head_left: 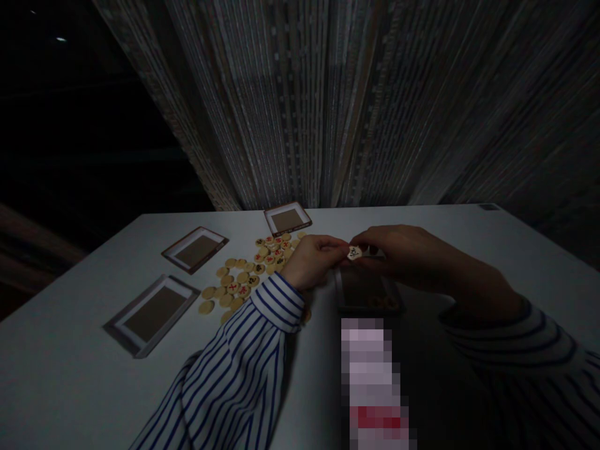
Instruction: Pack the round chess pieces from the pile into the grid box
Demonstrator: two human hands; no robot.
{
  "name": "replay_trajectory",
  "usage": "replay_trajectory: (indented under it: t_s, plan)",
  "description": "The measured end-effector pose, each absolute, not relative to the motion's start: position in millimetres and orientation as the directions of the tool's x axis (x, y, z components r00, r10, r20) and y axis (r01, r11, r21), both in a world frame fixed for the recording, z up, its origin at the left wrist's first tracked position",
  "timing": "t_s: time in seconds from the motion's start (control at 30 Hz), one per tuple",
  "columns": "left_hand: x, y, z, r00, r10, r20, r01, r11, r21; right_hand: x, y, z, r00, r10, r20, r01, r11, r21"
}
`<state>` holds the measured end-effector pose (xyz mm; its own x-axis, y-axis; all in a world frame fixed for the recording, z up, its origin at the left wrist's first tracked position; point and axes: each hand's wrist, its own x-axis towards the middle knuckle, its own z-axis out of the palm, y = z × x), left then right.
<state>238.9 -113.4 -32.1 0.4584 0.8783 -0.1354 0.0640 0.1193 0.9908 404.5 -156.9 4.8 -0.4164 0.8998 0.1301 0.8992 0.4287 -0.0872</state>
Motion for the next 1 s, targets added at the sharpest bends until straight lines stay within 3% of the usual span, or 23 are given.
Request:
replay_trajectory:
  t_s: [0.2,0.4,0.6,0.77,1.0]
  plan:
    - [238.5,-112.5,-36.1,0.495,0.858,-0.138,0.050,0.130,0.990,402.2,-158.2,6.4,-0.407,0.908,0.093,0.906,0.415,-0.085]
    - [234.6,-107.2,-42.5,0.535,0.845,-0.022,0.233,-0.122,0.965,403.4,-157.9,5.2,-0.415,0.909,0.047,0.907,0.417,-0.061]
    - [226.7,-101.3,-51.2,0.512,0.849,0.127,0.554,-0.440,0.707,403.3,-158.1,4.9,-0.377,0.926,-0.039,0.926,0.376,-0.020]
    - [227.8,-110.1,-45.1,0.526,0.850,0.038,0.726,-0.472,0.500,403.0,-158.7,5.3,-0.371,0.923,-0.105,0.928,0.372,-0.013]
    - [232.5,-114.4,-48.6,0.561,0.828,-0.018,0.760,-0.506,0.408,399.8,-162.3,8.6,-0.338,0.923,-0.182,0.937,0.348,0.028]
